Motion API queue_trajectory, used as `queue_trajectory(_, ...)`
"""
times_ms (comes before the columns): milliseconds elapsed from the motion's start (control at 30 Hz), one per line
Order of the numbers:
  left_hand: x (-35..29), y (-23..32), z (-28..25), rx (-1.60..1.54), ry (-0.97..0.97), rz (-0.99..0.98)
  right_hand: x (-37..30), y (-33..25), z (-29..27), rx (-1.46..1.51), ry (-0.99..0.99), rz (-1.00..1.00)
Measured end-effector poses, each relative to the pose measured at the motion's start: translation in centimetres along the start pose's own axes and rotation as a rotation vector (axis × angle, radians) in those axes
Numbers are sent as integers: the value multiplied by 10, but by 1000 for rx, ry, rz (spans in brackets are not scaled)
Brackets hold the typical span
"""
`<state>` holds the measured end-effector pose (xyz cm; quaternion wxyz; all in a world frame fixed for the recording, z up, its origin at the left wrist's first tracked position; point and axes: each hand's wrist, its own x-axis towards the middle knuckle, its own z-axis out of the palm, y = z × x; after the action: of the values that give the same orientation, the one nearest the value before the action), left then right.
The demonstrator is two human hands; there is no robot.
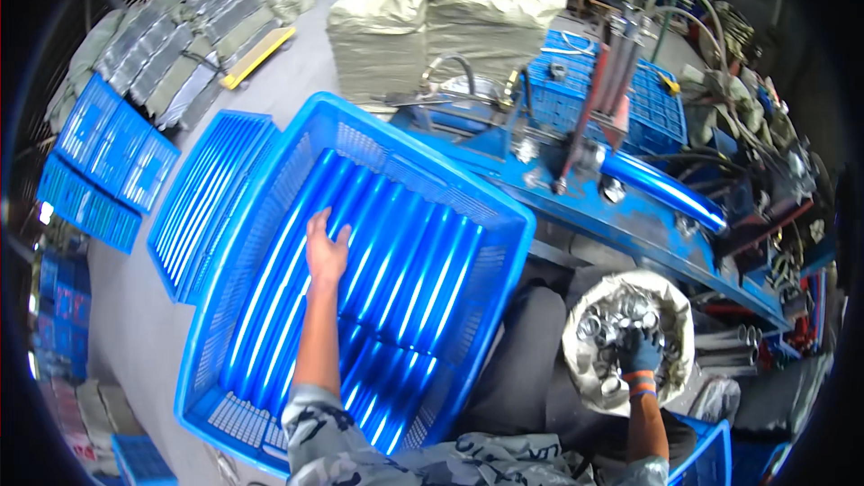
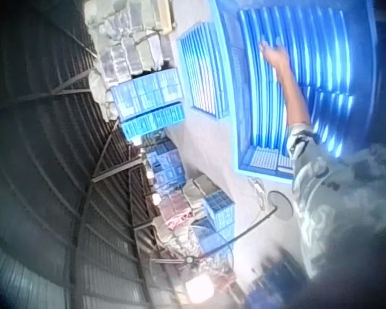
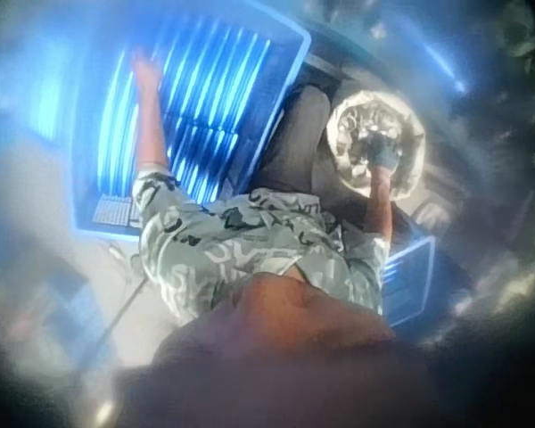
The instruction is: The person assembles metal pipes with circular metal components by hand, then organizes the assembled items into blue plastic crates.
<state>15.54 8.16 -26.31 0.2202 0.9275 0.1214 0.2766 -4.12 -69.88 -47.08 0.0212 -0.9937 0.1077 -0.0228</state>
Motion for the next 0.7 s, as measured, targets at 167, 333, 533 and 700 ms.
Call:
queue_trajectory(167,23,-128,25,514,-105,-313,10,27,18,-89,52,-75)
queue_trajectory(333,73,-142,17,617,-323,-478,13,18,18,-95,51,-74)
queue_trajectory(533,70,-120,1,535,-514,-492,11,9,13,13,-66,-24)
queue_trajectory(700,24,-85,21,314,-608,-522,8,19,26,-18,188,-206)
